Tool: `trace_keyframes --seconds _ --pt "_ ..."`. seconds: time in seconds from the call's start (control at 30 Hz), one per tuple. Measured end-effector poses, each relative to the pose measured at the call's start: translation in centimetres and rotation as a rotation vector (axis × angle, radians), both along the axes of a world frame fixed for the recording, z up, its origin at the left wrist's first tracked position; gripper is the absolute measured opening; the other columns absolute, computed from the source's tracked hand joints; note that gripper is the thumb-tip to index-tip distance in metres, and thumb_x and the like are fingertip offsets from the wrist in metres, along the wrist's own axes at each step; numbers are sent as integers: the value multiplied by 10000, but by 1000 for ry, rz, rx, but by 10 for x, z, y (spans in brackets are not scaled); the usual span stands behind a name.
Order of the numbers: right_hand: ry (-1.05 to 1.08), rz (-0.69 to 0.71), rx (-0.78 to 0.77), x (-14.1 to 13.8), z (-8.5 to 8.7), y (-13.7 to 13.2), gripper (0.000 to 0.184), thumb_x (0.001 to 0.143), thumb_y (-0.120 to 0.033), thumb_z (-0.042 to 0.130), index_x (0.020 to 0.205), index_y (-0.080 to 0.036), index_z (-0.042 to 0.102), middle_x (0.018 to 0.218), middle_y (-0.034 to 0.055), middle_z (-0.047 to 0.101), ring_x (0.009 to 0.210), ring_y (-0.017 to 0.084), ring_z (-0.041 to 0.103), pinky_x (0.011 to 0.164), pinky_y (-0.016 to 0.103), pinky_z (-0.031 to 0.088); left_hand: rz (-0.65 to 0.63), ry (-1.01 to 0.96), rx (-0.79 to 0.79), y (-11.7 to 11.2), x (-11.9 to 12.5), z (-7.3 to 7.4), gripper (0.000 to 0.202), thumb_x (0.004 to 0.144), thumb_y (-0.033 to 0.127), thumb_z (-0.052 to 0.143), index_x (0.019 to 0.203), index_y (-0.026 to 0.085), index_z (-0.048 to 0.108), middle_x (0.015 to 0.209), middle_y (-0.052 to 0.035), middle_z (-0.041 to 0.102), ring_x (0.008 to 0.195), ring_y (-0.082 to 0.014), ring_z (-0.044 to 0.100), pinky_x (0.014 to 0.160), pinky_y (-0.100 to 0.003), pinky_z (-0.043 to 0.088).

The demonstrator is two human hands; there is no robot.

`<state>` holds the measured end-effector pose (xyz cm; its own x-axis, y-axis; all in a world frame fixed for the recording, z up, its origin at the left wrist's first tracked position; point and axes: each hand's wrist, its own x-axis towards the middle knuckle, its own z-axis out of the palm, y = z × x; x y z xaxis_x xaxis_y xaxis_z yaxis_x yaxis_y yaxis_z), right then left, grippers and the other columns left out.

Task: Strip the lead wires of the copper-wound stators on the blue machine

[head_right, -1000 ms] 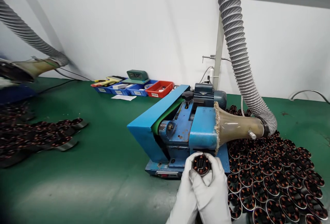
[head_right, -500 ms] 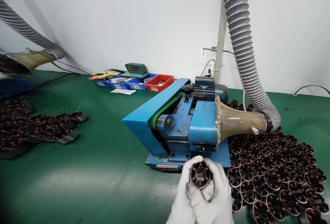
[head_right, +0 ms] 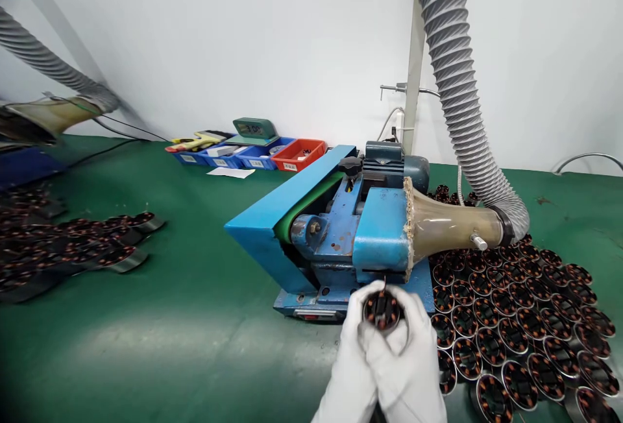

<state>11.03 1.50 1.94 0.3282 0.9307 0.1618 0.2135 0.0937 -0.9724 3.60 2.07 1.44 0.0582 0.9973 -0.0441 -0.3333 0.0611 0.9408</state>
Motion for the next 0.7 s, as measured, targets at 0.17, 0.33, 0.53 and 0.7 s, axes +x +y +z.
trace_keyframes --seconds 0.17,0.33,0.53,0.7 --pt "172 85 42 4 -22 -32 489 643 -355 787 1100 -217 682 1114 131 692 988 310 674 842 395 562 -174 216 81 -19 -35 1 614 689 68 630 1247 286 501 1296 -58 539 1273 -285 463 1090 -403 356" --pt "2 288 245 27 -7 -43 337 720 -340 765 1053 -295 727 977 84 655 918 268 662 746 344 578 -379 242 85 -26 -59 8 656 682 57 642 1266 318 497 1356 -51 478 1227 -278 477 999 -383 417" --pt "214 386 132 27 16 -44 106 763 -387 734 794 -301 785 673 18 665 604 150 607 556 229 484 -461 -189 -380 -36 -41 13 585 574 33 689 1074 252 478 687 89 555 497 -42 440 484 -165 335" --pt "940 265 -79 27 29 -41 190 713 -443 763 688 -256 738 553 -28 583 431 75 485 397 168 384 -503 -226 -414 -36 -39 3 452 557 260 798 945 207 572 625 44 579 502 -101 549 506 -208 407"
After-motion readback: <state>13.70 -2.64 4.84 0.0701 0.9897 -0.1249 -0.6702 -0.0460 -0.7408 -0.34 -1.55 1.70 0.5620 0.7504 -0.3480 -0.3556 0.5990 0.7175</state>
